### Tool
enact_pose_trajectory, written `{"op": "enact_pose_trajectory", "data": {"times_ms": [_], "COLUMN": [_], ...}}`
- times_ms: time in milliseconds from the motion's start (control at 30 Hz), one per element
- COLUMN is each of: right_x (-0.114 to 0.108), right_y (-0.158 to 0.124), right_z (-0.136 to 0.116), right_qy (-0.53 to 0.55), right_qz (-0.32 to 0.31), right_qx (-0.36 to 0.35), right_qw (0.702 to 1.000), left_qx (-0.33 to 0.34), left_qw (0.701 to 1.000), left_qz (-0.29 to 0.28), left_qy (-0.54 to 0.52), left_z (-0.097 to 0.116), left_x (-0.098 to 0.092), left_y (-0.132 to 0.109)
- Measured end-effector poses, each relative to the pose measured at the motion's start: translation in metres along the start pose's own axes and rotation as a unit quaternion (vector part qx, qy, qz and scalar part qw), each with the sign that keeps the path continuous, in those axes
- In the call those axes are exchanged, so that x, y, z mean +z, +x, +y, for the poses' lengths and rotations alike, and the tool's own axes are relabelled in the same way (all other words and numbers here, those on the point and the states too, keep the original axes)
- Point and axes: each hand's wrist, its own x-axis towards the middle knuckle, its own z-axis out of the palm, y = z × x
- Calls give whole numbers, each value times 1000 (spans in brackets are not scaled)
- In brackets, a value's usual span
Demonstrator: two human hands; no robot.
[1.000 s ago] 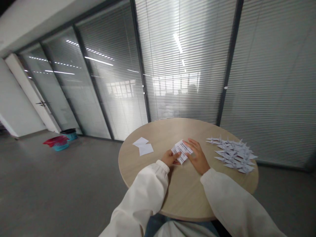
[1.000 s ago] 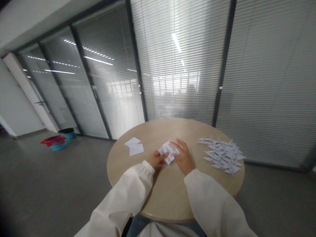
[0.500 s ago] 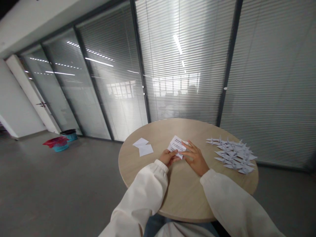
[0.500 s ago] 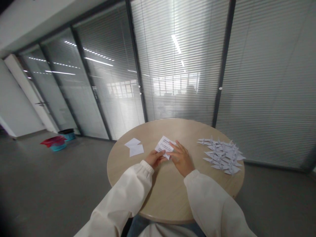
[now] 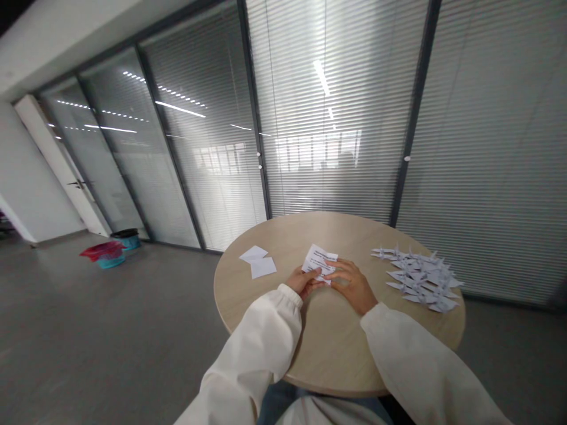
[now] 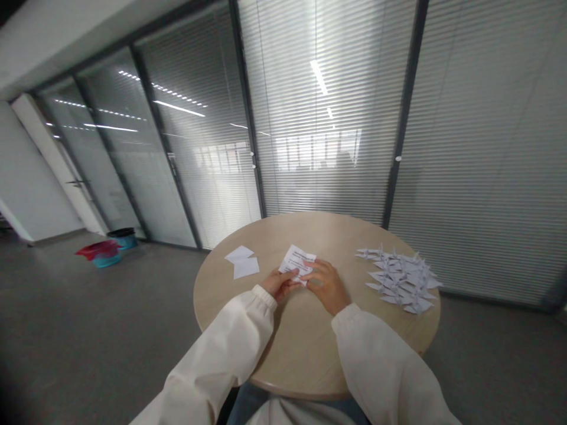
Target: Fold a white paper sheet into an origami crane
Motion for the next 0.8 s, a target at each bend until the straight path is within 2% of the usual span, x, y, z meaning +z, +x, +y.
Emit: {"op": "enact_pose_trajectory", "data": {"times_ms": [133, 467, 667, 800], "right_x": [-2, -1, 0, 1], "right_y": [3, 0, 0, 0], "right_z": [-5, -1, 1, 2], "right_qy": [18, 27, 125, 124], "right_qz": [9, 96, 59, 38], "right_qx": [11, 125, 185, 211], "right_qw": [1000, 987, 973, 969], "left_qx": [11, -9, -7, 18], "left_qw": [1000, 999, 999, 994], "left_qz": [16, -33, -54, -86], "left_qy": [-15, -27, -5, 68], "left_z": [-1, 5, 4, 0], "left_x": [0, 7, 6, 3], "left_y": [2, -5, -4, -2]}}
